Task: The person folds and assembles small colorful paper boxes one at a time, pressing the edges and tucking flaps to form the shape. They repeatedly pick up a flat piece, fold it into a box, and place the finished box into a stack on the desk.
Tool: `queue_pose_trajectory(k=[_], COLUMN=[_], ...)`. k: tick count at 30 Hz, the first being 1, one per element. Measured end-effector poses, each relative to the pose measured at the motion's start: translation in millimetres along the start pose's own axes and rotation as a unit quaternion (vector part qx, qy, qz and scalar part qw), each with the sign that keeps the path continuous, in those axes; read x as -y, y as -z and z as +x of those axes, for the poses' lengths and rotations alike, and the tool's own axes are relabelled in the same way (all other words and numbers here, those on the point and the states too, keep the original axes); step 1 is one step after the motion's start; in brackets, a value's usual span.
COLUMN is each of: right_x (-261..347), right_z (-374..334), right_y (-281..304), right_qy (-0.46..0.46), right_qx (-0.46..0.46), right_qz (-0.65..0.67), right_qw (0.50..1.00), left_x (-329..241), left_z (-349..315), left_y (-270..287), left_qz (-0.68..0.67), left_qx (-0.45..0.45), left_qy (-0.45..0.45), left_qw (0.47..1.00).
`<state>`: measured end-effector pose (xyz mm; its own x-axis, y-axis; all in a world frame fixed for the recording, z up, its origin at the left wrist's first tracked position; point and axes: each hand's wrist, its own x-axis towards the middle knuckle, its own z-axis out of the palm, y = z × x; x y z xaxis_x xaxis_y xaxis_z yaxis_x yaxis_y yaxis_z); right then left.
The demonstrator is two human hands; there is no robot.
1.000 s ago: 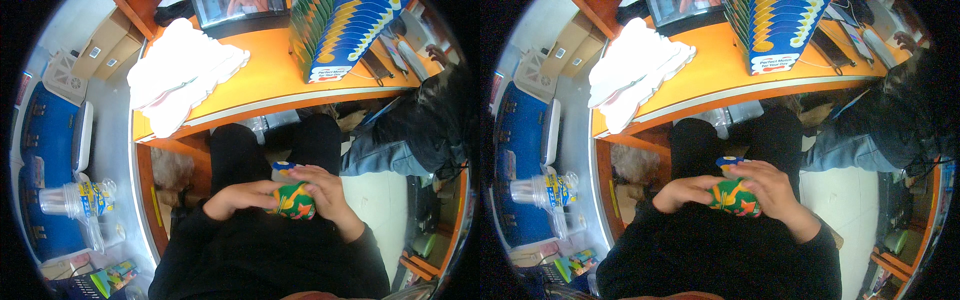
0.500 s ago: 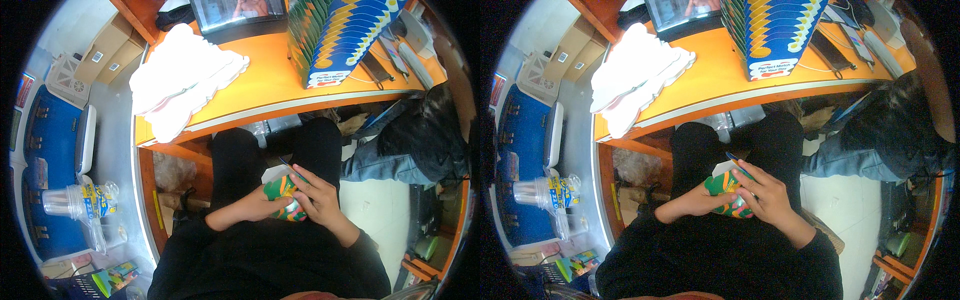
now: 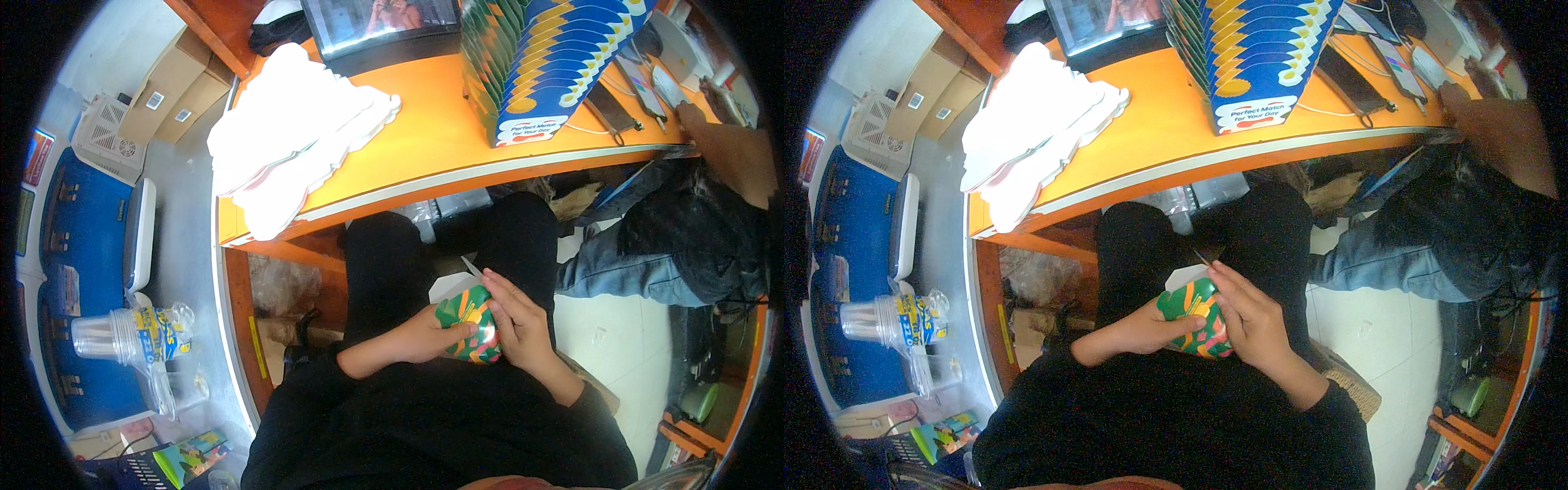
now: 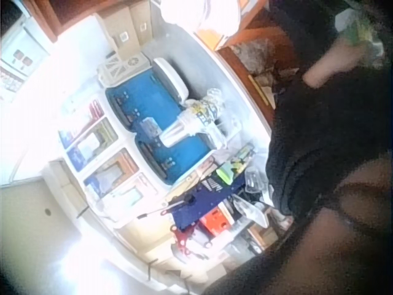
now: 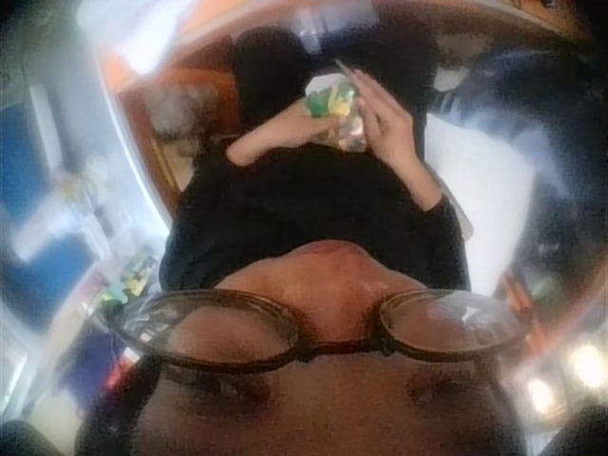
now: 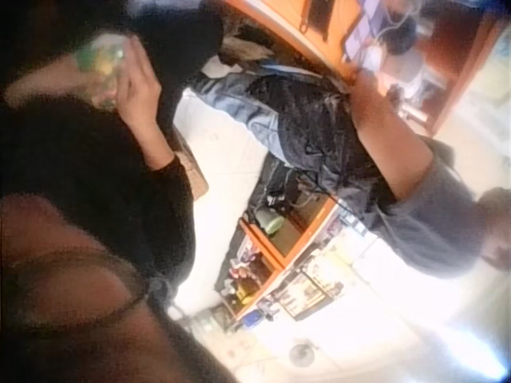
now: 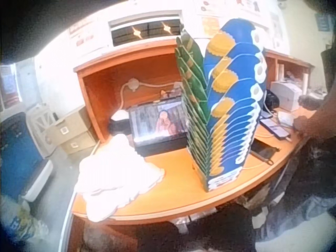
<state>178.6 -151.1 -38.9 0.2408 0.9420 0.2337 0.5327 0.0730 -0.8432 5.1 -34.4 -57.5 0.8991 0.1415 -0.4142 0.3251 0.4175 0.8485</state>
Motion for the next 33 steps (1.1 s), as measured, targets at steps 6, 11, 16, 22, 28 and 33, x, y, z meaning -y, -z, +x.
queue_pose_trajectory(k=[6,11,16,22,28,33], right_x=[-5,-5,-6,0,31,7], right_z=[-3,3,9,15,29,30], right_y=[12,19,19,15,18,30], right_qy=[-0.067,-0.173,-0.19,-0.074,-0.001,-0.005], right_qx=[0.067,0.11,0.124,0.102,0.185,0.02], right_qz=[0.184,0.314,0.32,0.0,-0.214,0.079], right_qw=[0.978,0.927,0.92,0.992,0.959,0.997], left_x=[-14,-13,-14,-19,-28,-74], left_z=[-5,-5,1,4,11,-21], left_y=[0,4,5,0,7,20], left_qz=[-0.029,-0.051,0.003,-0.056,-0.057,0.113], left_qx=[0.007,0.074,0.061,-0.046,-0.085,-0.184], left_qy=[-0.021,0.0,-0.018,-0.011,-0.082,-0.482], left_qw=[0.999,0.996,0.998,0.997,0.991,0.849])
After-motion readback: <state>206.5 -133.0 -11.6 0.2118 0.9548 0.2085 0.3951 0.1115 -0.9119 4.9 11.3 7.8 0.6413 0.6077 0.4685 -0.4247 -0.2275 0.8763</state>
